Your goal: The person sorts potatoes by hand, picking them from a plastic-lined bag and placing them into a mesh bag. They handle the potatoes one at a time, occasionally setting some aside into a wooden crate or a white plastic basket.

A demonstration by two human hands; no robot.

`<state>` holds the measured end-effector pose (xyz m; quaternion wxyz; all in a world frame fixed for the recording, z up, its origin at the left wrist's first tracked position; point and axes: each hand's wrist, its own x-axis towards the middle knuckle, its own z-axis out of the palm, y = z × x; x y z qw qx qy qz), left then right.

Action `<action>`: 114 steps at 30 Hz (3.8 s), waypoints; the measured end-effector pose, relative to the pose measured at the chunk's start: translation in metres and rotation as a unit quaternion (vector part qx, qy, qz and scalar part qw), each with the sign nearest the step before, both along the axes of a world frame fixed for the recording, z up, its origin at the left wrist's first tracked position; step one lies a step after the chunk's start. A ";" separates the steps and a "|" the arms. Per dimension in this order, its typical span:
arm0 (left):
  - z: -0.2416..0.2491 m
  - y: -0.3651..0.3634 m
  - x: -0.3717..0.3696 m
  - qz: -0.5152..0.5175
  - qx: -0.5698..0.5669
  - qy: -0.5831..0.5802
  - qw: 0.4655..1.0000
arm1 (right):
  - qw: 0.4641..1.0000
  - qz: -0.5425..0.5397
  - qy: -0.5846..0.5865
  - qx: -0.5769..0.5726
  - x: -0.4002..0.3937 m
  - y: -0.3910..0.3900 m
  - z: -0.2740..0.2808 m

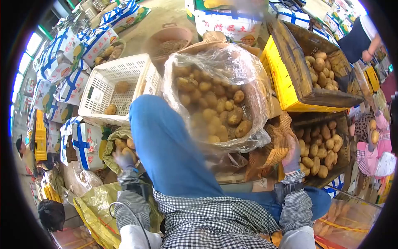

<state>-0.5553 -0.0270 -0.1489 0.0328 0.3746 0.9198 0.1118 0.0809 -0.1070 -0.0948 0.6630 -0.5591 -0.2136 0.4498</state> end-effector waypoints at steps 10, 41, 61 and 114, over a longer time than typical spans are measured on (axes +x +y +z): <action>0.309 0.207 0.208 -0.549 0.162 -0.194 0.796 | 0.951 0.054 -0.303 0.021 -0.003 0.020 -0.008; 0.083 0.507 0.487 -0.577 0.034 0.045 0.815 | 0.988 0.003 -0.009 -0.157 -0.008 0.054 0.012; 0.056 0.383 0.673 -0.870 -0.116 0.079 0.473 | 0.919 0.123 -0.346 -0.146 0.005 0.043 0.009; 0.094 0.013 0.494 -0.476 0.033 -0.751 0.455 | 0.946 -0.030 -0.303 0.115 -0.043 0.023 0.040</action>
